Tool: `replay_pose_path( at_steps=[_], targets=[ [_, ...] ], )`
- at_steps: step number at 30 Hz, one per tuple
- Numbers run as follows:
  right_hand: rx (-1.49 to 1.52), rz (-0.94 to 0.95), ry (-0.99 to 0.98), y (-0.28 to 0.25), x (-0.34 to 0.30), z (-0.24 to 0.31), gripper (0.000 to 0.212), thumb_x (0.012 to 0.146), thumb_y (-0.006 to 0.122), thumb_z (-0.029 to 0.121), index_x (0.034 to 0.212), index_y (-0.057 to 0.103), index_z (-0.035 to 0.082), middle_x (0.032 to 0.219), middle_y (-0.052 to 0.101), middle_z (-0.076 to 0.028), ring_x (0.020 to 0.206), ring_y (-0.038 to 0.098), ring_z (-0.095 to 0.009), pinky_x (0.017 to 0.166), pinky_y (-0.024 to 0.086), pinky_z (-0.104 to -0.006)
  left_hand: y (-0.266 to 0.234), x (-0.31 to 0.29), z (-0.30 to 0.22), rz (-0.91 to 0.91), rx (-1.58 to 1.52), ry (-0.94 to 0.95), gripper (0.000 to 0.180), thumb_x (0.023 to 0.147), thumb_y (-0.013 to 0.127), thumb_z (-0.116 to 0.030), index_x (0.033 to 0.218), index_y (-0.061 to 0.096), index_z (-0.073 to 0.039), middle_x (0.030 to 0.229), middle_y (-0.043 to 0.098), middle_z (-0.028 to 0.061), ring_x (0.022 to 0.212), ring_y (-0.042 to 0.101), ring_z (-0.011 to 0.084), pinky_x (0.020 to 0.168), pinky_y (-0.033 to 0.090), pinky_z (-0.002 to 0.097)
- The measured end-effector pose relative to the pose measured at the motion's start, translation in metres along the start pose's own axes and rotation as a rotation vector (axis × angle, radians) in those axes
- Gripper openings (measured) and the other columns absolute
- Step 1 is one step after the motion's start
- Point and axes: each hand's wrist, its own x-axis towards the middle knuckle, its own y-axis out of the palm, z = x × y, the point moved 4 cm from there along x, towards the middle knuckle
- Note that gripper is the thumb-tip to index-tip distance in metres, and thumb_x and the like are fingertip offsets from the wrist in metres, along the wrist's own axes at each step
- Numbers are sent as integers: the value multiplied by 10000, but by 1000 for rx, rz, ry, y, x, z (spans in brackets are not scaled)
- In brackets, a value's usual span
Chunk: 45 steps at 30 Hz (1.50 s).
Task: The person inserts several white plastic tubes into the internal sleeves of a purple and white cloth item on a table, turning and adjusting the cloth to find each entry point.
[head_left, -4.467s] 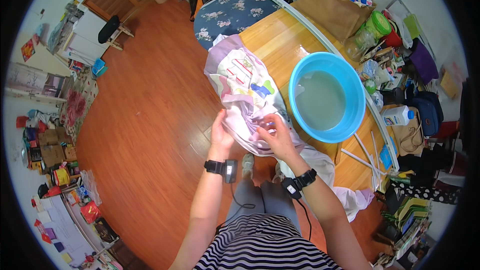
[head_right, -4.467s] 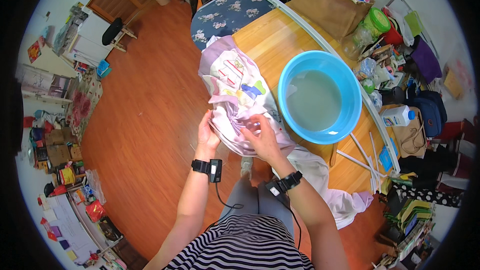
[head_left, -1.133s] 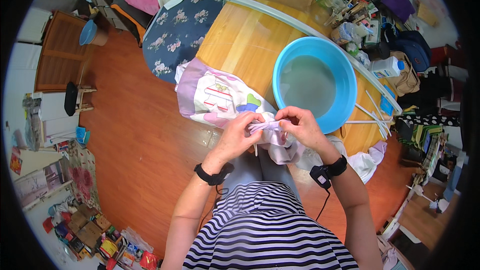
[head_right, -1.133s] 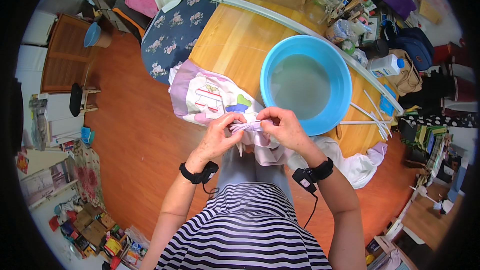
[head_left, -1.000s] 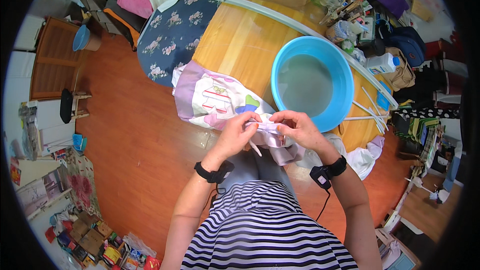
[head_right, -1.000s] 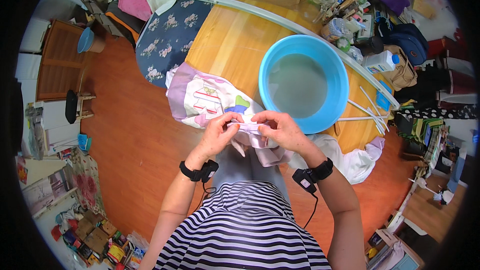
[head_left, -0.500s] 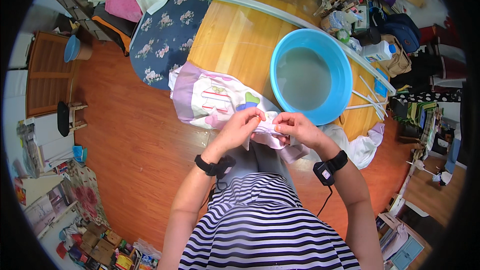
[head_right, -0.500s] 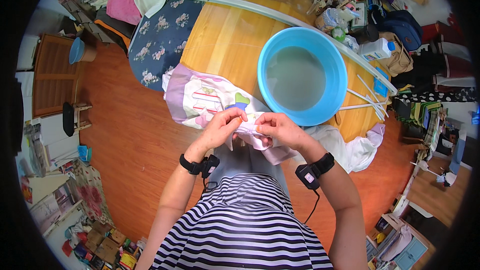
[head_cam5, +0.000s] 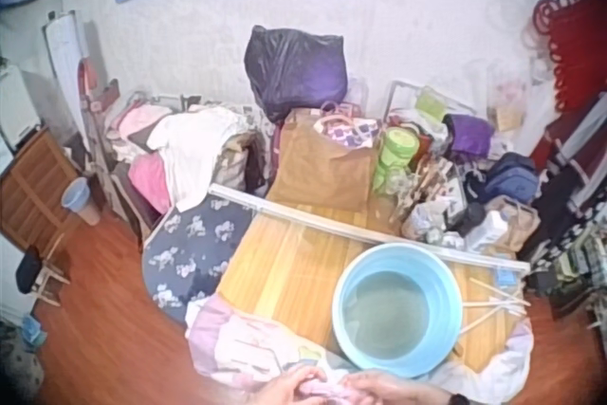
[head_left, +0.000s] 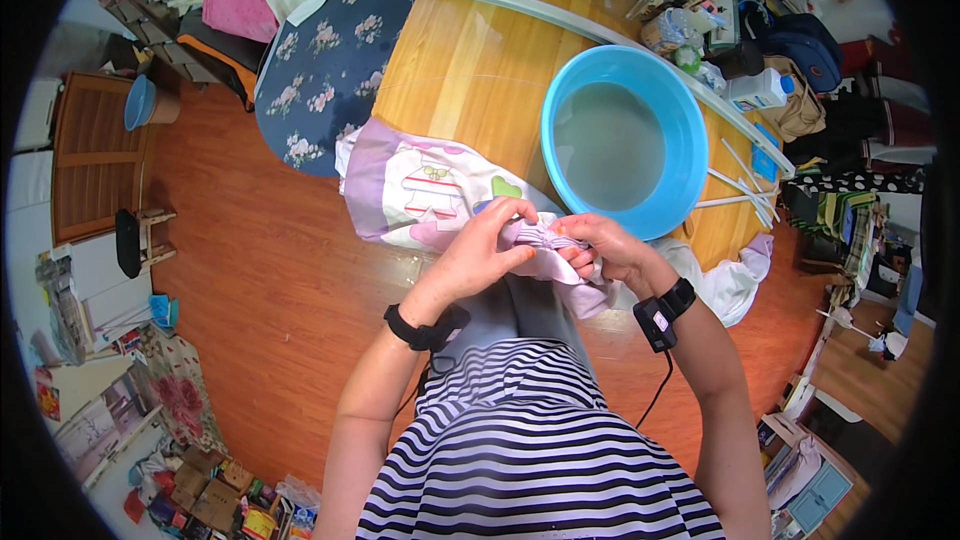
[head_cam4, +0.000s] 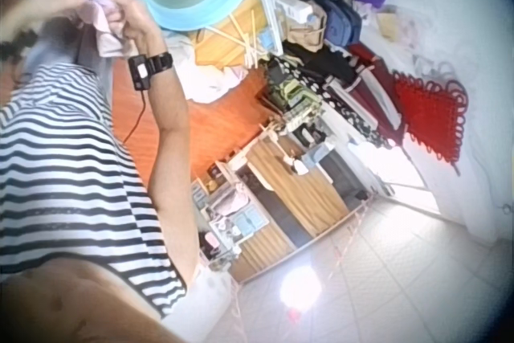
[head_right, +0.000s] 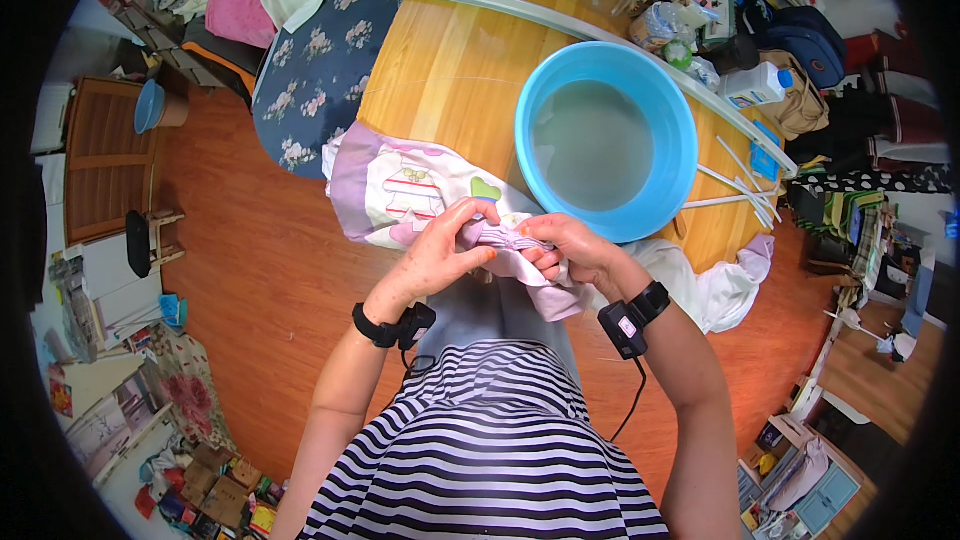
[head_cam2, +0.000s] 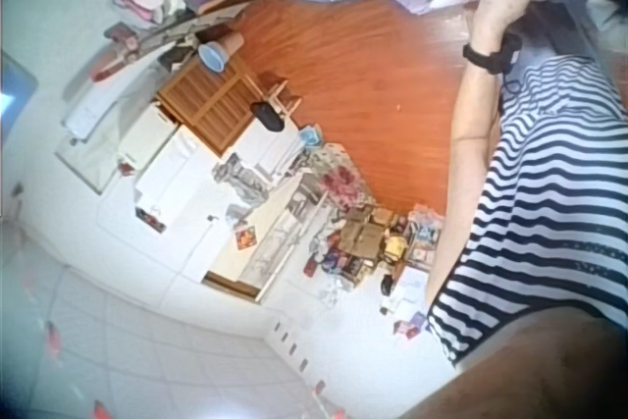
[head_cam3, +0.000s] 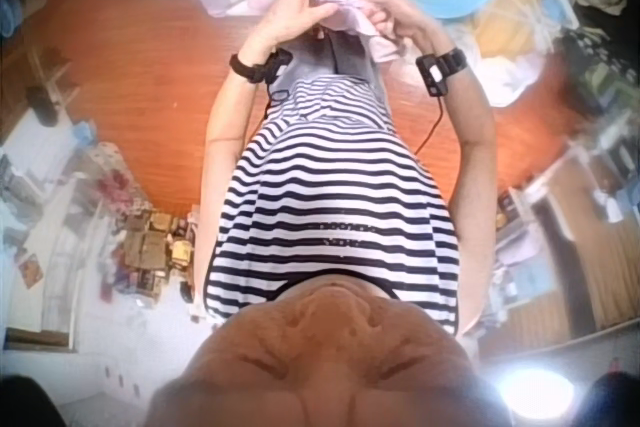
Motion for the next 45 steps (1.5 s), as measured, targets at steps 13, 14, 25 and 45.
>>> replay_pose_path(
  at_steps=[13,14,25,45],
  targets=[
    [-122,-54,-225,19,-14,3,223,1020,602,230,1065,565,14,774,587,-39,513,410,-37,504,382,-208,18,-21,-19,-392,603,249,190,736,793,-73,879,668,-79,911,617,58,891,591,266,813,444,390],
    [-124,-55,-253,19,-14,2,224,1021,600,228,1072,570,11,778,593,-39,514,417,-36,519,392,-207,21,-23,-19,-418,587,226,191,732,797,-74,873,668,-76,909,618,55,894,593,267,815,445,391],
    [-222,-96,-344,17,-20,-2,180,989,645,175,1065,615,15,790,636,-25,543,455,-38,551,418,-203,37,-19,0,-427,305,190,154,741,725,31,839,627,-36,844,600,86,820,595,290,757,455,386],
    [-834,-486,-737,32,-38,-7,160,877,726,53,1001,641,-2,852,670,-9,736,602,-57,630,490,-243,47,-24,6,-562,158,104,154,758,779,-24,862,669,-52,852,615,46,808,582,205,734,438,327]
  ],
)
